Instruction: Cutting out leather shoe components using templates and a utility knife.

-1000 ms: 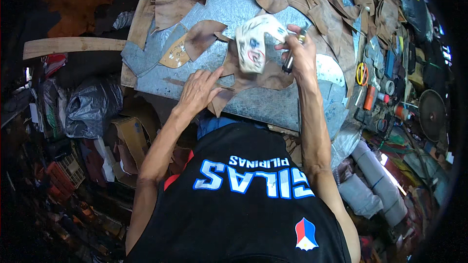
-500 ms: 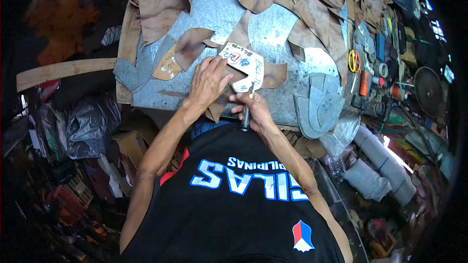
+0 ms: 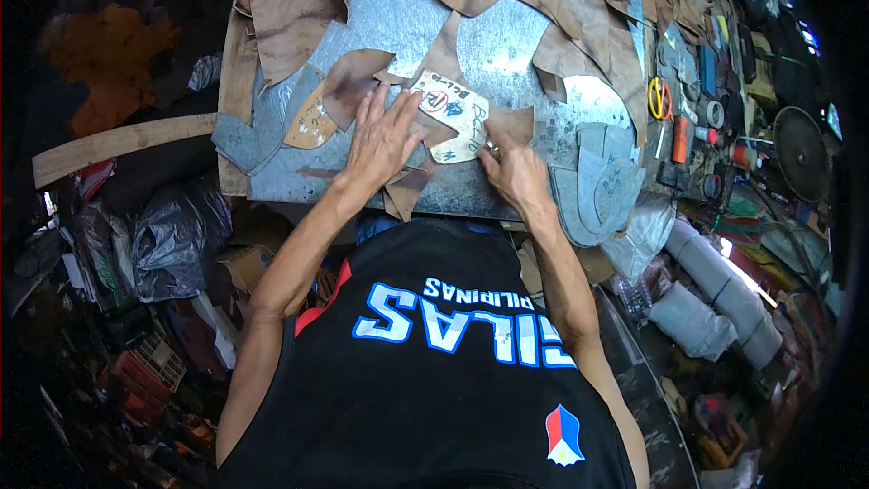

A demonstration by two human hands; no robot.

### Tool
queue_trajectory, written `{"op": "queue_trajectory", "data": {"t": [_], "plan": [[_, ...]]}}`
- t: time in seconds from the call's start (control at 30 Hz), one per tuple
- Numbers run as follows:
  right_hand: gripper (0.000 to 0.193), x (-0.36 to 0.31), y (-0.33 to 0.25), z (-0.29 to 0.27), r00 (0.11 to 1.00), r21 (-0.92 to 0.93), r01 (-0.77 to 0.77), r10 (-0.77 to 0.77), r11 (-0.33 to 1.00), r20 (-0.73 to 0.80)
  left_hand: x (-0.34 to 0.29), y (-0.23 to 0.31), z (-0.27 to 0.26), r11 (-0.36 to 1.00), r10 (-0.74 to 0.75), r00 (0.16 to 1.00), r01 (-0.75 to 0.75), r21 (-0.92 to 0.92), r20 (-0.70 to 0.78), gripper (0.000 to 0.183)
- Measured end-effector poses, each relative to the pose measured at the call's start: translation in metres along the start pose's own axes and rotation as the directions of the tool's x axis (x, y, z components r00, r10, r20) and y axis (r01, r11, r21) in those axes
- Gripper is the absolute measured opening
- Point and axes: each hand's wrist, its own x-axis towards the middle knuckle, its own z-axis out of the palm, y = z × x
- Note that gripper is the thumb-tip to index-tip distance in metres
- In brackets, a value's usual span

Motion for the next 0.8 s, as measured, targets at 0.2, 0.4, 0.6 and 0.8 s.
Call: {"op": "queue_trajectory", "data": {"t": [0.2, 0.4, 0.6, 0.8], "plan": [[0.056, -0.021, -0.005, 0.037, 0.999, 0.082, 0.036, -0.037, 0.996, 0.012, 0.011, -0.006, 0.005, 0.999, 0.034, 0.999, -0.034, -0.009, -0.009, 0.065], [0.061, -0.017, -0.002, 0.042, 0.996, 0.192, 0.046, -0.031, 0.98, -0.084, 0.024, -0.02, 0.002, 0.998, 0.06, 0.998, -0.059, -0.019, 0.038, 0.068], [0.062, -0.02, -0.001, 0.038, 0.998, 0.134, -0.055, 0.06, 0.99, -0.034, 0.033, -0.019, 0.003, 0.997, 0.083, 0.996, -0.083, 0.001, 0.023, 0.063], [0.063, -0.022, 0.001, 0.035, 0.997, 0.189, -0.057, 0.067, 0.98, -0.049, 0.076, -0.011, -0.011, 0.96, -0.198, 0.971, 0.22, -0.175, 0.133, 0.066]]}}
